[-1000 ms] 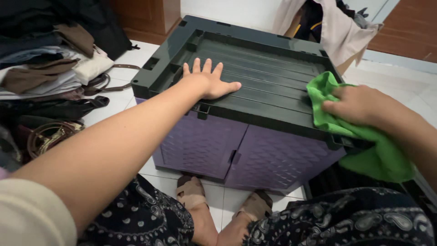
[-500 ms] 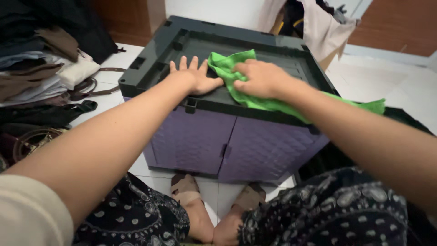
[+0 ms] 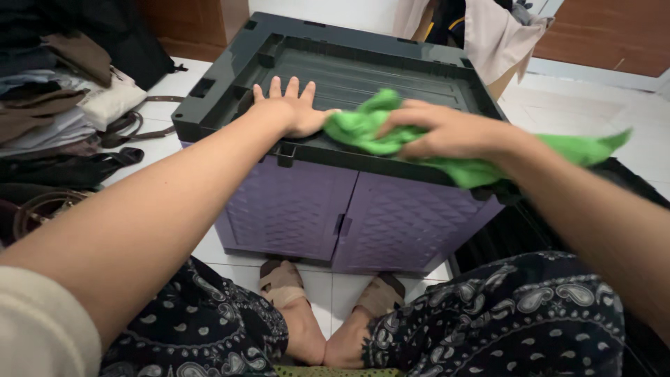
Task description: The person assembles a purple plastic storage box by attaching two side panels and a top lid, then wipes the top surface with a green cloth. The person sits on the floor during the task.
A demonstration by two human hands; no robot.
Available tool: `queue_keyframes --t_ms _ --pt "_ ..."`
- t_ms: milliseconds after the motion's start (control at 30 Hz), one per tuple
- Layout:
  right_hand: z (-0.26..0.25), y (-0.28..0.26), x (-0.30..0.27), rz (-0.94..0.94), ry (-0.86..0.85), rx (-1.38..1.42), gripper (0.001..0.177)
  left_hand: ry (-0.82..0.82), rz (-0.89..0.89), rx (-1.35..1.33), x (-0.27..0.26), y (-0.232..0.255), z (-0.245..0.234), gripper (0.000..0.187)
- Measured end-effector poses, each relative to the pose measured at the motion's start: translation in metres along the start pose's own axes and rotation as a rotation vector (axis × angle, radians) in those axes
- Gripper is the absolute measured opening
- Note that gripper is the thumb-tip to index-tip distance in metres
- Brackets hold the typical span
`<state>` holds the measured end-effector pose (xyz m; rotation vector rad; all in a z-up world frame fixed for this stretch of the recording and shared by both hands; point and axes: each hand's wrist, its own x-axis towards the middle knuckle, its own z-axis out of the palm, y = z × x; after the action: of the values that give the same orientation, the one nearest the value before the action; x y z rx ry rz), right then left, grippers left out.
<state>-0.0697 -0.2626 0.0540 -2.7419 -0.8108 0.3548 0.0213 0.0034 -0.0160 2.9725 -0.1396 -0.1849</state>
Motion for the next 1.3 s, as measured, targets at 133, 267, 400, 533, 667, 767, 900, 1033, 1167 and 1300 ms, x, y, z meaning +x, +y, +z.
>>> queue_keyframes --t_ms 133,267,400,533,667,767,900,1033,1167,1300 --pt "0.010 -0.044 0.027 -0.204 0.002 0.113 0.049 0.024 0.055 0.082 0.006 -0.006 0.002 0.103" --pt "-0.001 -0.041 0.006 -0.101 -0.065 0.105 0.049 -0.033 -0.029 -0.015 -0.001 0.002 -0.003 0.105" --pt "-0.021 -0.009 -0.038 0.336 -0.145 0.315 0.042 0.000 -0.010 -0.038 -0.016 0.006 -0.008 0.099" --pt "-0.032 0.017 -0.053 0.408 -0.187 0.247 0.042 0.000 -0.013 -0.041 -0.020 0.008 -0.011 0.099" --pt "-0.019 0.011 -0.021 0.297 -0.173 0.165 0.039 0.000 -0.015 -0.042 -0.014 0.006 -0.008 0.100" --pt "-0.004 -0.013 0.020 -0.078 -0.113 0.153 0.048 0.000 -0.015 -0.034 -0.007 0.004 -0.004 0.101" --pt "0.007 -0.042 0.052 -0.157 -0.056 0.318 0.047 -0.018 -0.006 -0.006 0.001 -0.001 -0.004 0.104" --pt "0.003 -0.028 0.032 -0.128 -0.040 0.211 0.049 -0.017 -0.006 -0.022 0.003 0.003 -0.002 0.105" --pt "-0.014 0.008 -0.001 0.086 -0.106 0.208 0.055 -0.003 0.014 -0.046 -0.008 0.000 -0.006 0.103" --pt "-0.016 0.032 -0.018 0.085 -0.036 0.269 0.049 -0.038 -0.003 0.006 -0.018 0.005 -0.019 0.100"
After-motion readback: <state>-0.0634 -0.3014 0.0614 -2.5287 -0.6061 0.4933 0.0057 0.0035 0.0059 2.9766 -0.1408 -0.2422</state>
